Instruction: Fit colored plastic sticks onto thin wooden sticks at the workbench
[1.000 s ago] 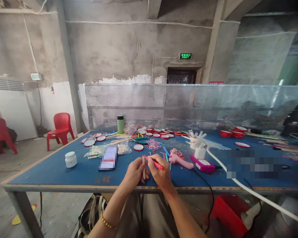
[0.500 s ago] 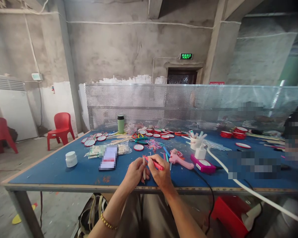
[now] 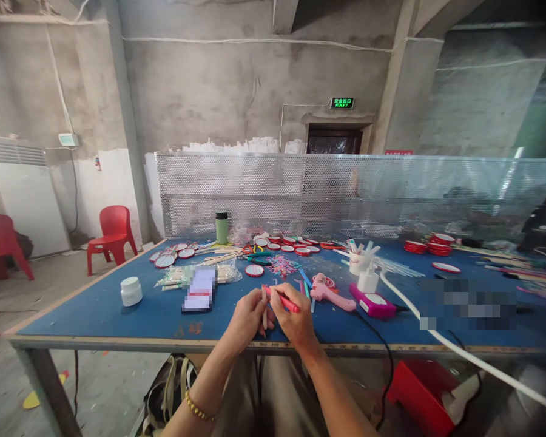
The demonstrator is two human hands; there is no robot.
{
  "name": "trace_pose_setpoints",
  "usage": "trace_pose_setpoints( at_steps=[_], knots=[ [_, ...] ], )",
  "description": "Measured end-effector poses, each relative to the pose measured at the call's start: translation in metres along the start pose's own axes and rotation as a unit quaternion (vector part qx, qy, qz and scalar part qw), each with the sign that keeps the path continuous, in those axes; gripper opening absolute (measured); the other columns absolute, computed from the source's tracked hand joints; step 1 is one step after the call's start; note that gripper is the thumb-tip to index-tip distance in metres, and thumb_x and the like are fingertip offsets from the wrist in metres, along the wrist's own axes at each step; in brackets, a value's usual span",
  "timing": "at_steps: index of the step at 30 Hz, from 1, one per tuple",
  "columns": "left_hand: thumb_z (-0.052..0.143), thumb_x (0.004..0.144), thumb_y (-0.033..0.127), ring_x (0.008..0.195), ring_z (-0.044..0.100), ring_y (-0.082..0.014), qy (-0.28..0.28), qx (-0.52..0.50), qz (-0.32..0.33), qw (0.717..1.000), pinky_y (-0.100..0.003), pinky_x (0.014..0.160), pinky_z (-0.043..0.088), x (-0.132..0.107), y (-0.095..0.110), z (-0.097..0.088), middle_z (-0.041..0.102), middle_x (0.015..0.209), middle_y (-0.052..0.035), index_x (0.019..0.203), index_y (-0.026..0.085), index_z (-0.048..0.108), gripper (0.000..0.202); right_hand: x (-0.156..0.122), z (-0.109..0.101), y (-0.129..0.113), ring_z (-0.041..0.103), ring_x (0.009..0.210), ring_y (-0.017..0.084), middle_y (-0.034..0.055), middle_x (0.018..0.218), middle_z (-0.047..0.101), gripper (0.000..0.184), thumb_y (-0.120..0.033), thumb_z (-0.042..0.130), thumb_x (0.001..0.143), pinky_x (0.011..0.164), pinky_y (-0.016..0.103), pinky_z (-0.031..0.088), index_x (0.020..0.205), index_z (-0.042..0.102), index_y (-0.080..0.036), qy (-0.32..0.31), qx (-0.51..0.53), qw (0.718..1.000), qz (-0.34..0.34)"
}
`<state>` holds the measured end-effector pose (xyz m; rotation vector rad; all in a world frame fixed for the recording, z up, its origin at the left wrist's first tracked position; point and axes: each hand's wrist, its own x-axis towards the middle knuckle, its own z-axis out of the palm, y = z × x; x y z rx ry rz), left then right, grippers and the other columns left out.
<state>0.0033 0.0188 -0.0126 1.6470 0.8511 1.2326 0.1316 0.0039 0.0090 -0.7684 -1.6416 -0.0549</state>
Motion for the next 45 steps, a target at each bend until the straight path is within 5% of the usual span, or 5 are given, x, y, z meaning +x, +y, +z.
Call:
trace_pose_setpoints(
  at_steps=[45],
  knots=[
    [0.047,0.09,0.055,0.042,0.052,-0.0097,-0.002,0.006,0.008,1.0,-0.019,0.037,0.041,-0.0016,0.0026,0.0001,0.061,0.059,0.0004,0.084,0.017,0.053,0.039,-0.0008,-0.0009,-0.0011,0.061,0.06,0.013,0.0002,0.068,0.065,0.019,-0.022,0.05,0.092,0.06,0.024,0.047,0.078,0.063,-0.02,-0.011,-0.001,1.0,0.007]
  ],
)
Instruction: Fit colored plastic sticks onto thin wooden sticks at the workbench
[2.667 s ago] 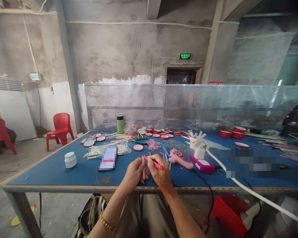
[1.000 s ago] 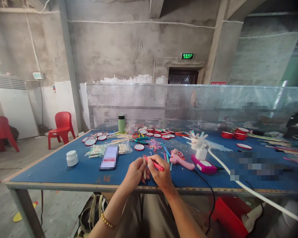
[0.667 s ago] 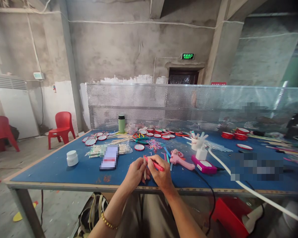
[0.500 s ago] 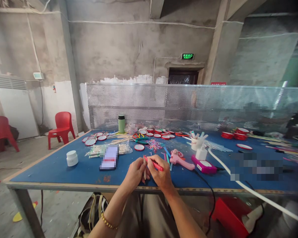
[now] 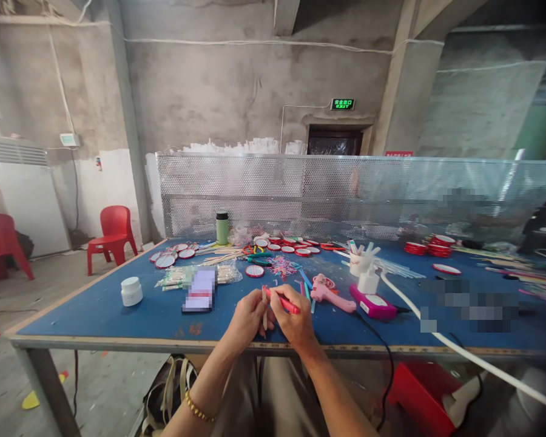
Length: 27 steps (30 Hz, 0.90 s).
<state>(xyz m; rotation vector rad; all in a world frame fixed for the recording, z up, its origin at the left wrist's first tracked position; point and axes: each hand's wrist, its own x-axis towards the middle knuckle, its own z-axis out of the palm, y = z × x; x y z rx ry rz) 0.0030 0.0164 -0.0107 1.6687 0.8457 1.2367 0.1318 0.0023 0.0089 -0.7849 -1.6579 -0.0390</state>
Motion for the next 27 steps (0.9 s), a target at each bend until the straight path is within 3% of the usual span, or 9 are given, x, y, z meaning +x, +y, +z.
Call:
trace_pose_setpoints(
  at_steps=[27],
  knots=[
    [0.047,0.089,0.054,0.044,0.055,-0.0108,-0.004,-0.009,-0.007,1.0,-0.018,0.037,0.041,0.0006,-0.003,-0.0004,0.063,0.061,-0.0003,0.088,0.017,0.053,0.038,-0.0004,0.0006,0.001,0.061,0.059,0.014,0.0004,0.067,0.066,0.019,-0.023,0.051,0.092,0.061,0.024,0.048,0.077,0.062,-0.02,0.019,-0.011,1.0,0.008]
  ],
)
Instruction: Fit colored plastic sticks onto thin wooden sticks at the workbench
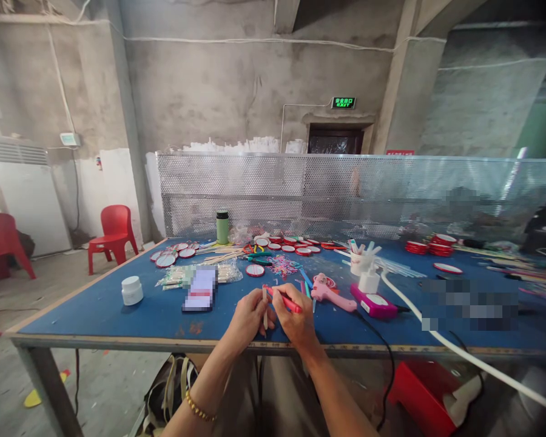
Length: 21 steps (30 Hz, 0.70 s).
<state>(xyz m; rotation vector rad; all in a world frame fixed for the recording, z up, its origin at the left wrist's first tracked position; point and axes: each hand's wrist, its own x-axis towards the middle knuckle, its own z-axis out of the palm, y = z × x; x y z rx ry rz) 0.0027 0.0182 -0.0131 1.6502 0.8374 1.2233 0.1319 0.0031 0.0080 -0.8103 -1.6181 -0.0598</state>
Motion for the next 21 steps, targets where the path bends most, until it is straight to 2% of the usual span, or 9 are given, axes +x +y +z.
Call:
trace_pose_setpoints(
  at_steps=[21],
  knots=[
    [0.048,0.088,0.056,0.045,0.056,-0.0111,0.005,-0.007,-0.01,1.0,-0.018,0.036,0.04,0.0,-0.0002,0.0005,0.063,0.061,-0.0001,0.088,0.017,0.052,0.039,0.0007,-0.0006,-0.0012,0.06,0.06,0.013,0.0003,0.067,0.065,0.02,-0.022,0.051,0.092,0.06,0.023,0.047,0.076,0.062,-0.019,0.003,0.003,1.0,-0.003]
  ],
)
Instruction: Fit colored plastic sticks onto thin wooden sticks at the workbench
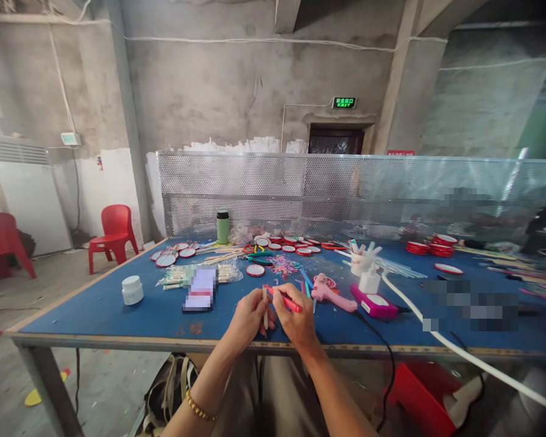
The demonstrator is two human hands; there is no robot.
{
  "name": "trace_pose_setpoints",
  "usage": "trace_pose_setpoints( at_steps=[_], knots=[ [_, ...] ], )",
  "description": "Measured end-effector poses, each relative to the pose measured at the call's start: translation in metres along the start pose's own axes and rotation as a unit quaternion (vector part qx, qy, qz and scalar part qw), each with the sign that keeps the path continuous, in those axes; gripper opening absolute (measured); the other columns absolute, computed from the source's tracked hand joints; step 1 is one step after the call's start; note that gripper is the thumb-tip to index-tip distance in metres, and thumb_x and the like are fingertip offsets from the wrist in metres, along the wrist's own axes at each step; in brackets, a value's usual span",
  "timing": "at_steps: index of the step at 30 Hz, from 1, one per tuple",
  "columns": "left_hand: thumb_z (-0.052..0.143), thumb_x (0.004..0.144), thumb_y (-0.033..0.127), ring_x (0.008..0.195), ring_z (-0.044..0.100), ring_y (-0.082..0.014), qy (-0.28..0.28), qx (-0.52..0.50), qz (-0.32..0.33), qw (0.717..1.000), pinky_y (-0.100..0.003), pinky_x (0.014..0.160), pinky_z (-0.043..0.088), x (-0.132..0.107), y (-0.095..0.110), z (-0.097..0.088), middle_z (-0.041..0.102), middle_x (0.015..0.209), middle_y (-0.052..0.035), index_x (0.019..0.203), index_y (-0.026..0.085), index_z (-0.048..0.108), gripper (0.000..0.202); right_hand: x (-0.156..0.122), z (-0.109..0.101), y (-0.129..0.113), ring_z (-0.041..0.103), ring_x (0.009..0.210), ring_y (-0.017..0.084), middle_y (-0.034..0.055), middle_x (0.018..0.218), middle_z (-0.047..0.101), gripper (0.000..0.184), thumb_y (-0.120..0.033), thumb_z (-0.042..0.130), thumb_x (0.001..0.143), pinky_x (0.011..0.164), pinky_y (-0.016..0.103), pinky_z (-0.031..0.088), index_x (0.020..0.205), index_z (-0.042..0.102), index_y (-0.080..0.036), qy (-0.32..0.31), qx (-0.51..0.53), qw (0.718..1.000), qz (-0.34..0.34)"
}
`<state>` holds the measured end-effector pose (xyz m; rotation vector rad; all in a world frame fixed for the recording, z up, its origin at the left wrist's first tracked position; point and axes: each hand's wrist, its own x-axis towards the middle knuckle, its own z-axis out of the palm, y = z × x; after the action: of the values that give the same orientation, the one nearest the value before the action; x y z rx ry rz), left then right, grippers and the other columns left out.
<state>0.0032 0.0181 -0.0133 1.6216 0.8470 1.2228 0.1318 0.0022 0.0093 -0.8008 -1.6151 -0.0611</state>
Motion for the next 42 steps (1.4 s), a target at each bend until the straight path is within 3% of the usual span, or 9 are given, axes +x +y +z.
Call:
trace_pose_setpoints(
  at_steps=[42],
  knots=[
    [0.046,0.089,0.056,0.043,0.053,-0.0101,-0.003,0.007,0.005,1.0,-0.018,0.037,0.041,0.0,0.002,0.0005,0.061,0.06,0.0004,0.086,0.017,0.051,0.039,0.0008,0.001,0.0006,0.062,0.06,0.014,0.0009,0.068,0.066,0.019,-0.021,0.05,0.091,0.06,0.023,0.048,0.077,0.062,-0.02,-0.008,-0.004,1.0,-0.018]
  ],
)
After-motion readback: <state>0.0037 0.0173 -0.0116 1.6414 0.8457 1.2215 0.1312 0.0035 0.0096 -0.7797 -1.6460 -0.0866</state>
